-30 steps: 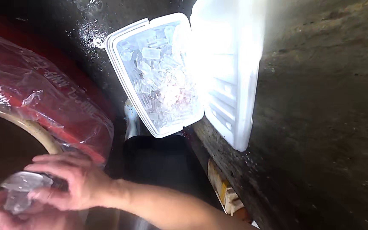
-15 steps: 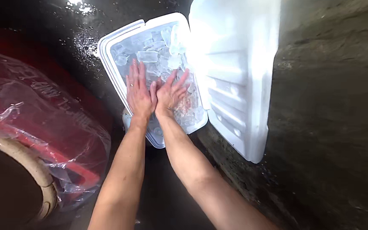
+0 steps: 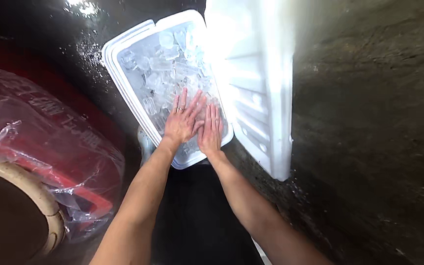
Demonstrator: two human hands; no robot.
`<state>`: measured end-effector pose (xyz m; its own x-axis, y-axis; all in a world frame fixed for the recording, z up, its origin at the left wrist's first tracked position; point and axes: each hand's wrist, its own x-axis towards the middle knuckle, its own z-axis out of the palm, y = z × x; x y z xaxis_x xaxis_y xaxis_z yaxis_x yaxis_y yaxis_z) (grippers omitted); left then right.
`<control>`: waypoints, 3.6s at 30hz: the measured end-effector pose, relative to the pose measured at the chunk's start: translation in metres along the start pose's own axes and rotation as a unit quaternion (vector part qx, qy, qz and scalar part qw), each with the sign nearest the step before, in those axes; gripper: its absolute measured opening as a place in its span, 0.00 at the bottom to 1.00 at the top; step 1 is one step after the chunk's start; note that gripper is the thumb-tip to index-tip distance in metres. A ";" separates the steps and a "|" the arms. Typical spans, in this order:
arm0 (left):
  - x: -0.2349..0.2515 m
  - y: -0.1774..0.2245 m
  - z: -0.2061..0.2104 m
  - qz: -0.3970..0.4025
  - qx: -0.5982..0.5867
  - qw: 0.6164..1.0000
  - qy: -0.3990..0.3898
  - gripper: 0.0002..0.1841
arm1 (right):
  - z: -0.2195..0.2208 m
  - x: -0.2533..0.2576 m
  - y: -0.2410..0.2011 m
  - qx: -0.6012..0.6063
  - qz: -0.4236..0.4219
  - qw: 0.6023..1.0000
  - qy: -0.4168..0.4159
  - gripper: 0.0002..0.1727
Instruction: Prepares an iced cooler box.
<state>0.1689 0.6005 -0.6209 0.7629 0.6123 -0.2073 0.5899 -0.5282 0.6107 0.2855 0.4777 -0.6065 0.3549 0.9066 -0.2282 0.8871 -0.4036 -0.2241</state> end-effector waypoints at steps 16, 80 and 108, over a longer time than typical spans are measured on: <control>-0.019 -0.019 -0.066 -0.343 -0.021 0.914 0.216 0.40 | -0.242 0.006 -0.033 -0.051 0.074 0.989 0.121 0.45; -0.124 0.009 -0.032 -0.505 -0.429 0.722 0.201 0.44 | -0.004 -0.030 -0.103 -0.097 -0.047 0.994 -0.014 0.37; -0.077 0.069 -0.088 -0.353 -0.144 0.923 0.045 0.48 | -0.162 0.039 -0.070 0.346 0.250 0.861 -0.276 0.19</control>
<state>0.1274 0.5683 -0.4954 0.1819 0.7970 -0.5760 0.8274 0.1924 0.5276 0.2848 0.5609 -0.4458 0.2766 0.4796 -0.8327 0.2078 -0.8759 -0.4354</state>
